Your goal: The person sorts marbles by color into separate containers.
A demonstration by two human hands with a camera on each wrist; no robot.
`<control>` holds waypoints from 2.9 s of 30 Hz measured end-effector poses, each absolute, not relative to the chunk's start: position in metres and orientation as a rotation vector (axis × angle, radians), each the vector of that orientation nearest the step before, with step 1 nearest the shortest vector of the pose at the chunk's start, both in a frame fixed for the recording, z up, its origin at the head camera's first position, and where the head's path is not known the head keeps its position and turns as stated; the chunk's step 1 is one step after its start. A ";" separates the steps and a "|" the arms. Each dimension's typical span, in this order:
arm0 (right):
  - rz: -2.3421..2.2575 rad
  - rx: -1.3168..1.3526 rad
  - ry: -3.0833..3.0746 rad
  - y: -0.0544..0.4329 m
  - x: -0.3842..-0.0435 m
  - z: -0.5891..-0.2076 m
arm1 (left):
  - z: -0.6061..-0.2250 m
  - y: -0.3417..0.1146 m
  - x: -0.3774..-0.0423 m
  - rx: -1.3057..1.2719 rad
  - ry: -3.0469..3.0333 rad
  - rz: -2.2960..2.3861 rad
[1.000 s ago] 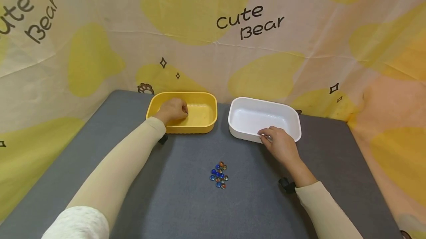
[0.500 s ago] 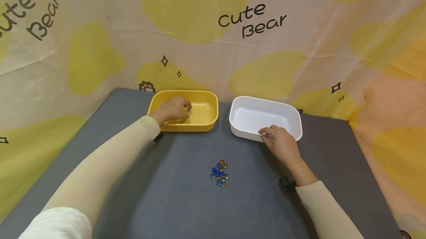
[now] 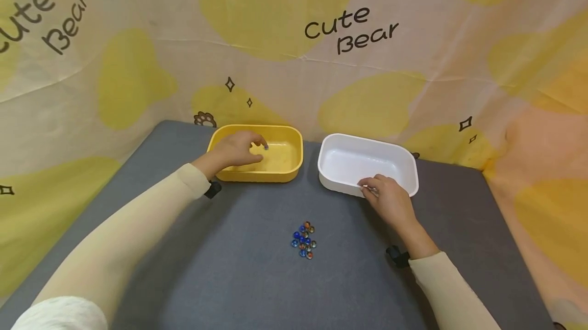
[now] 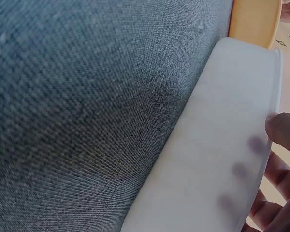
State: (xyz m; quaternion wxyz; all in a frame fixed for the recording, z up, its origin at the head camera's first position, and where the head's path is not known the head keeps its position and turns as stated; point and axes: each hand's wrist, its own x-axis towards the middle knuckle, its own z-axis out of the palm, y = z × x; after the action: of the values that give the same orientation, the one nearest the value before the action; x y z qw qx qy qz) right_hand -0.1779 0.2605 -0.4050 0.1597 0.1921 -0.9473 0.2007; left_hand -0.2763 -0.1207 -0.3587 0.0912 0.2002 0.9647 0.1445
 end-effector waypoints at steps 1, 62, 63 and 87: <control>0.576 0.551 -2.704 0.260 -0.178 -0.405 | -0.357 -0.121 -0.275 0.597 2.874 0.433; 0.535 0.566 -2.693 0.259 -0.179 -0.405 | -0.396 -0.068 -0.144 1.136 2.833 0.674; 0.533 0.567 -2.690 0.259 -0.179 -0.405 | -0.397 -0.067 -0.144 1.134 2.821 0.674; 0.539 0.572 -2.683 0.260 -0.180 -0.407 | -0.418 -0.048 -0.146 1.107 2.752 0.573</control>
State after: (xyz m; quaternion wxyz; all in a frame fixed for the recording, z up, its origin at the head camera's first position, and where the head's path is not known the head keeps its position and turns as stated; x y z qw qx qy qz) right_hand -0.1799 0.2599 -0.4066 0.1722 0.2014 -0.9453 0.1900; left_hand -0.1464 -0.0484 -0.4180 0.0600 0.3657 0.9093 0.1892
